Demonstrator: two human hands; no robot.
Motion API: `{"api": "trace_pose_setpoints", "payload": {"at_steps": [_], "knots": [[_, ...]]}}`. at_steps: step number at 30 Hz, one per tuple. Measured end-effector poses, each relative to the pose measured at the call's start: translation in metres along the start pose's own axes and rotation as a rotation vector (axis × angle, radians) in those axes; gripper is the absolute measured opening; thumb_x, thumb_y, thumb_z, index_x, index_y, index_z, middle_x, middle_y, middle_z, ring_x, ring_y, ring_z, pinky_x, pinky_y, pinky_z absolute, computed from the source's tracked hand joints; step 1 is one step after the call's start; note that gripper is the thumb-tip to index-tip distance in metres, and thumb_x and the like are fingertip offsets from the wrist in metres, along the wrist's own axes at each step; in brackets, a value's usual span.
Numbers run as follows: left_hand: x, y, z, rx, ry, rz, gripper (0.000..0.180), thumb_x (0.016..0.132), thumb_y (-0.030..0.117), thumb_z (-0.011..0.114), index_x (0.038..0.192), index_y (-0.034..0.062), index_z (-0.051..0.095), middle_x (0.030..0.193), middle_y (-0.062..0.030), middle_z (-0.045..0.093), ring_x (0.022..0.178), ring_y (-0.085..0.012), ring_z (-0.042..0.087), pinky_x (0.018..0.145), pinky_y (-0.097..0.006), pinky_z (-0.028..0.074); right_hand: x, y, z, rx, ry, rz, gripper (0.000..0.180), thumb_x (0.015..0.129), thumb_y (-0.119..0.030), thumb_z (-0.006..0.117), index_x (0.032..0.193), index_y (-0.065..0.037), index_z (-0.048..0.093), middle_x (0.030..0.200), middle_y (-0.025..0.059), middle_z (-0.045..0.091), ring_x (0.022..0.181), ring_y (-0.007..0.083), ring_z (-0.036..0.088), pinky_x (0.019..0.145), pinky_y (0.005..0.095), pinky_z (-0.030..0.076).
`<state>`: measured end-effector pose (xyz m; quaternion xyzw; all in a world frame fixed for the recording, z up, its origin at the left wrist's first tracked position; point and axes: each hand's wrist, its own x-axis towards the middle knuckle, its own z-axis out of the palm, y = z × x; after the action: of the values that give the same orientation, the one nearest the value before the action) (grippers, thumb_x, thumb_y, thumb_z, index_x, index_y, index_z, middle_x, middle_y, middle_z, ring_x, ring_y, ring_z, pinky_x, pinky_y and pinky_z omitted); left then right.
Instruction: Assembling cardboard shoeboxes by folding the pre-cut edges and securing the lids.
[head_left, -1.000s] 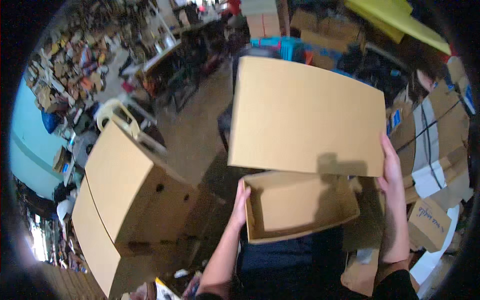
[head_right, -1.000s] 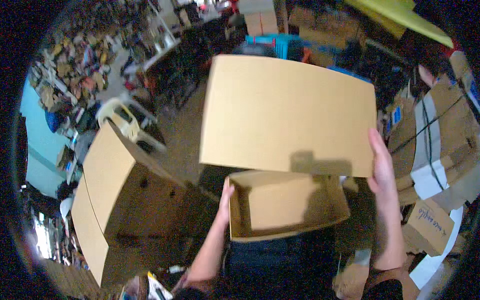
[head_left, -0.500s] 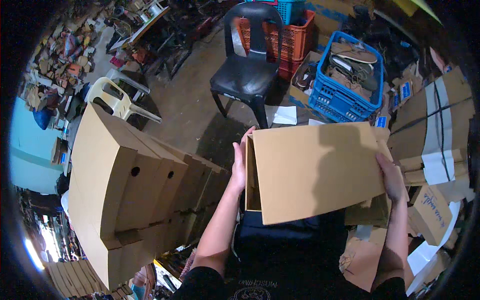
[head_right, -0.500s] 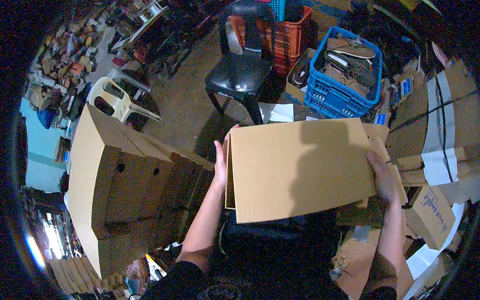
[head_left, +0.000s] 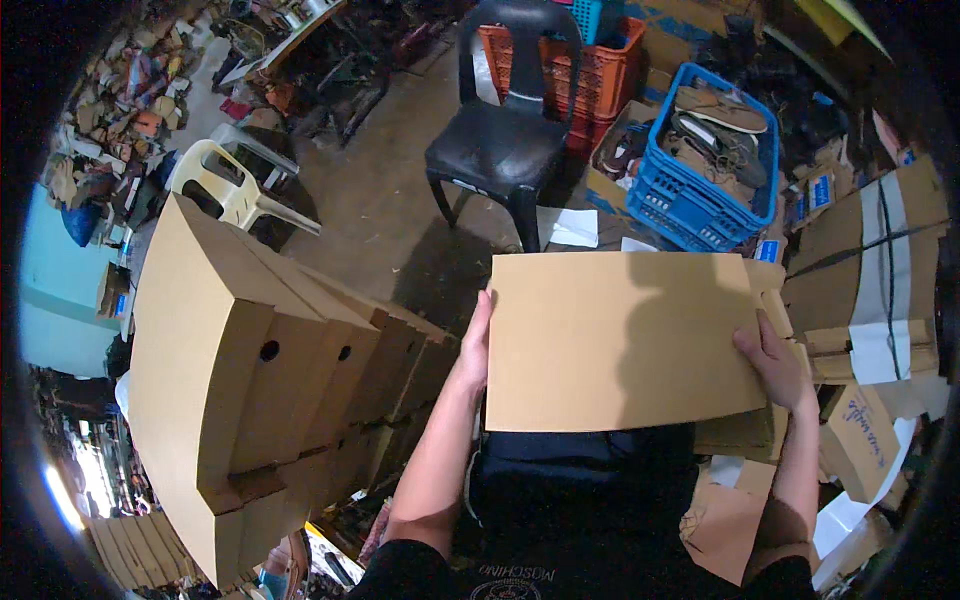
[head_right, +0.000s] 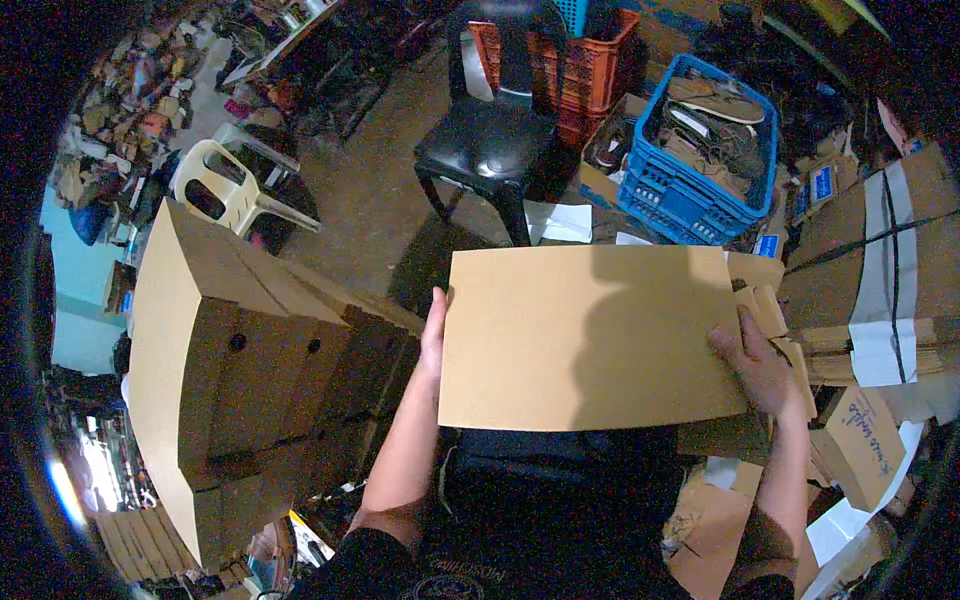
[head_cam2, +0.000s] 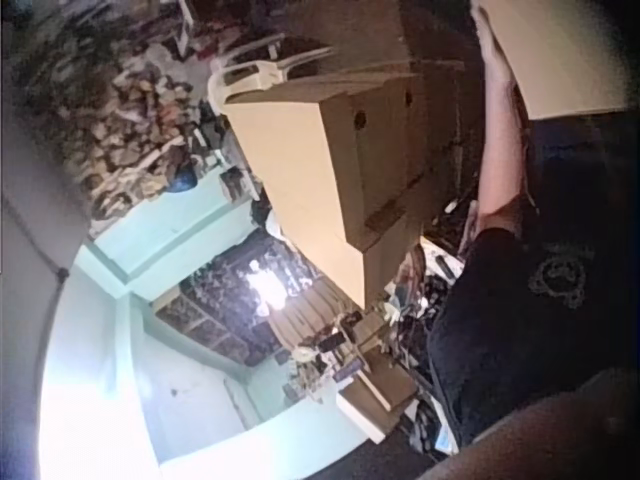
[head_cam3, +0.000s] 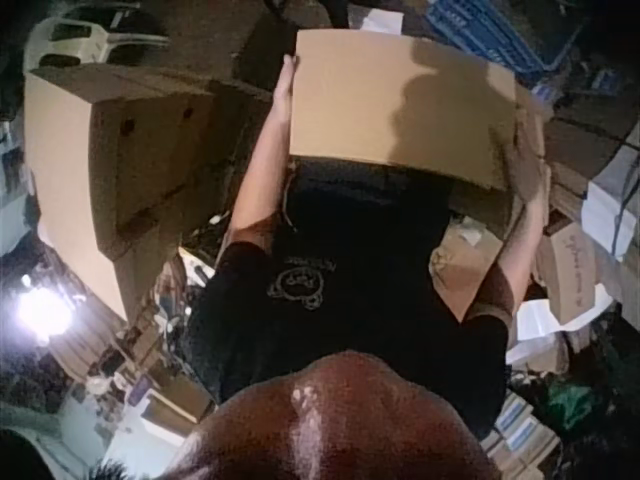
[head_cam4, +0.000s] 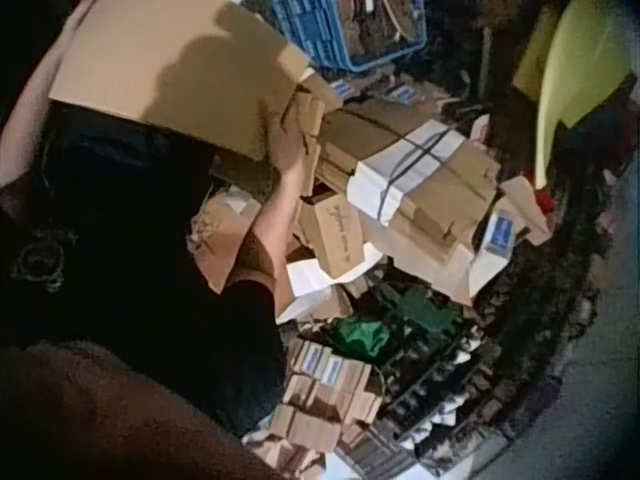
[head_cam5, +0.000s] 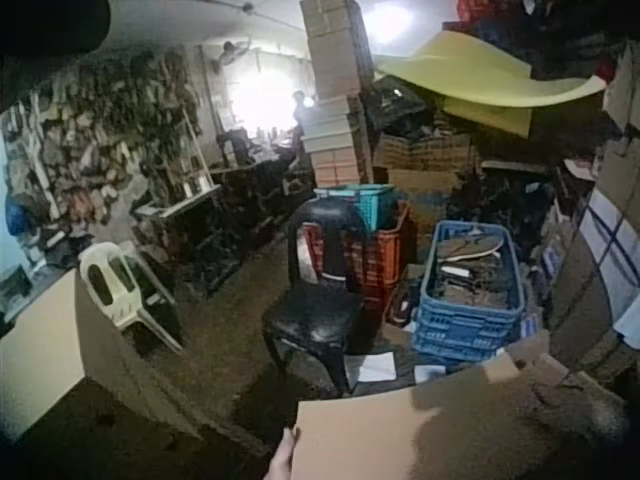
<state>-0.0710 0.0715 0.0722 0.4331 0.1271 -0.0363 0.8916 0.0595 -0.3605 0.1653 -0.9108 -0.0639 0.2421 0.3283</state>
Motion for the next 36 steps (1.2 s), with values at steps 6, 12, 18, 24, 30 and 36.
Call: {"api": "trace_pose_setpoints", "payload": {"at_steps": [6,12,18,24,30,36], "knots": [[-0.013,0.034,0.035,0.091,0.189,0.139,0.088,0.093,0.034,0.063,0.168,0.0113,0.024,0.169,-0.0164,0.031,0.155,-0.03,0.031,0.126,-0.041,0.026,-0.007,0.005,0.013,0.364,-0.16,0.145,0.092,0.105,-0.052,0.06,0.165,0.006,0.022,0.165,0.0154,0.042,0.151,0.0251,0.04,0.123,0.0379,0.032],[-0.014,0.017,0.004,0.245,0.305,0.208,0.08,0.095,0.03,0.064,0.165,0.0101,0.031,0.168,-0.0148,0.031,0.154,-0.0297,0.034,0.124,-0.041,0.031,-0.028,-0.018,0.043,0.837,-0.035,0.061,0.067,0.11,-0.032,0.054,0.161,0.005,0.034,0.164,0.0101,0.042,0.151,0.0211,0.038,0.126,0.0361,0.028],[-0.063,0.054,0.043,0.296,0.117,0.005,0.105,0.085,0.023,0.073,0.171,0.0124,0.014,0.174,-0.0161,0.023,0.159,-0.03,0.026,0.127,-0.043,0.024,-0.039,-0.028,0.034,0.583,-0.015,-0.173,0.085,0.106,-0.039,0.063,0.169,-0.004,0.017,0.17,0.0112,0.034,0.156,0.0238,0.03,0.127,0.037,0.023],[-0.079,0.044,0.043,0.413,0.006,0.029,0.117,0.08,0.02,0.075,0.172,0.0167,0.002,0.178,-0.0124,0.009,0.164,-0.0266,0.011,0.13,-0.042,0.011,-0.059,0.002,0.042,0.61,-0.148,0.092,0.099,0.1,-0.037,0.072,0.17,-0.007,0.01,0.171,0.0135,0.031,0.156,0.0254,0.031,0.126,0.0388,0.026],[-0.087,0.057,0.047,0.526,0.033,0.037,0.117,0.084,0.028,0.075,0.171,0.0121,-0.001,0.179,-0.0125,0.002,0.164,-0.0247,0.003,0.131,-0.041,0.005,-0.05,-0.013,0.044,0.443,-0.093,0.095,0.088,0.101,-0.032,0.064,0.17,-0.005,0.015,0.172,0.0113,0.031,0.155,0.0251,0.033,0.126,0.0384,0.028],[-0.112,0.057,0.009,0.368,-0.403,0.119,0.136,0.071,0.006,0.086,0.171,0.0126,-0.006,0.179,-0.0101,-0.011,0.164,-0.0316,0.007,0.128,-0.051,0.02,-0.044,-0.03,0.043,0.961,-0.034,-0.164,0.077,0.102,-0.022,0.058,0.169,-0.009,0.024,0.173,0.0098,0.028,0.156,0.0233,0.031,0.128,0.0376,0.024]]}}
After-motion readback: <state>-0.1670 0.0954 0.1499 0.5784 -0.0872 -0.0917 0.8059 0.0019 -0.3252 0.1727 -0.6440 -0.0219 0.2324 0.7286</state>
